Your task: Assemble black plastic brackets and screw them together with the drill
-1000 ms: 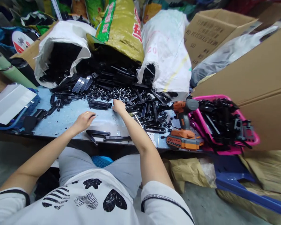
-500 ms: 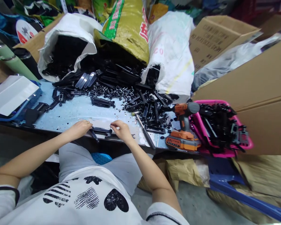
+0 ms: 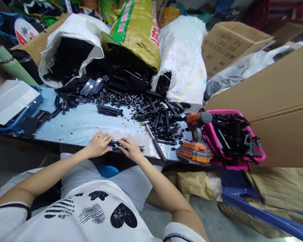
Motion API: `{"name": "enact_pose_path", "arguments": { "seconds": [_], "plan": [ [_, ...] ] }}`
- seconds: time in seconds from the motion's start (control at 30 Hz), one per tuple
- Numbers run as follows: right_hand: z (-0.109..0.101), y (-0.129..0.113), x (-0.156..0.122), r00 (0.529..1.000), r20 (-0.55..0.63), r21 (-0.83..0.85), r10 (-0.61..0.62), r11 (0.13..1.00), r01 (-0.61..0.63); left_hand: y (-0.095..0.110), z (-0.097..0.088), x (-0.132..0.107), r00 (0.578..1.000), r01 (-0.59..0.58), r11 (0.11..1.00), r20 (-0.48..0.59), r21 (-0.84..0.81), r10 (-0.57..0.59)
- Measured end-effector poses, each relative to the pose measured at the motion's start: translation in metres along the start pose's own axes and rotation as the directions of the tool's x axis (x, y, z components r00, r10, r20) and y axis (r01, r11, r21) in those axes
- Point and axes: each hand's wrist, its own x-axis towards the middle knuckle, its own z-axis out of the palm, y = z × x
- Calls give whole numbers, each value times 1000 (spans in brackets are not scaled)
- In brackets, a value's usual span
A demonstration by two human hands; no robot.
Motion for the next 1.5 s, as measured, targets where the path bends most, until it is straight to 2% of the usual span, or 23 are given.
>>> {"name": "enact_pose_path", "arguments": {
  "seconds": [0.07,0.13,0.2,0.27,0.37,0.43,0.5,0.57,0.63,0.7,0.77,0.87,0.93,0.97,1.07,1.13,1.2,1.27,1.3,1.37,1.4,1.43,1.5],
  "plan": [
    [-2,9,-8,998,58,-185,12,983,-1,-1,7,7,998,-42,999,56,19,41],
    [-6,18,-12,998,27,-348,56,936,-43,-6,14,13,997,-53,998,53,41,50],
    [-14,22,-9,998,-25,-416,53,908,-59,-11,15,18,1000,-19,999,-3,37,19],
    [-31,16,-1,999,-43,-384,-34,923,15,-10,4,23,995,14,1000,-101,0,-14],
    [-66,-11,14,970,-48,-120,-237,966,230,6,-33,24,964,-72,977,-267,-202,16],
    [-87,-35,23,933,-86,175,-350,916,360,24,-63,19,939,-203,849,-343,-487,28],
    [-95,-56,29,917,-162,405,-363,823,398,41,-85,13,929,-229,701,-366,-675,-48],
    [-88,-70,31,929,-213,536,-303,759,371,53,-96,8,927,-211,607,-354,-766,-125],
    [-68,-77,32,937,-223,635,-268,690,348,61,-96,6,924,-199,554,-343,-808,-169],
    [-43,-79,33,928,-258,725,-267,582,369,65,-92,7,919,-209,527,-350,-824,-182],
    [-22,-78,35,945,-298,763,-138,560,322,67,-86,11,905,-188,542,-359,-819,-229],
    [-2,-73,40,937,-293,756,192,646,104,66,-75,15,855,-96,600,-375,-794,-359],
    [6,-67,41,951,-166,779,263,626,-37,61,-67,16,835,-5,606,-337,-795,-435],
    [9,-63,41,962,-60,797,266,593,-114,58,-63,17,837,65,589,-278,-806,-472],
    [12,-49,37,938,261,816,228,467,-341,45,-59,17,848,296,485,-7,-823,-531],
    [3,-38,38,923,354,788,154,483,-383,33,-62,18,875,363,500,103,-787,-473],
    [-16,-27,44,932,341,669,122,665,-332,19,-67,19,899,399,649,136,-647,-417],
    [-38,-21,52,928,314,326,202,895,-305,4,-69,20,877,481,806,170,-344,-450],
    [-47,-21,56,911,315,92,264,947,-307,-2,-67,21,855,512,842,191,-168,-482],
    [-57,-25,64,872,323,-294,368,915,-277,-12,-61,22,814,528,845,234,86,-533],
    [-59,-29,67,877,313,-393,366,890,-231,-15,-57,24,801,525,839,251,143,-543],
    [-58,-33,70,900,307,-433,308,888,-156,-16,-54,25,797,519,839,261,165,-545],
    [-52,-41,76,949,296,-439,109,898,34,-15,-49,29,794,527,831,246,175,-556]
  ]
}}
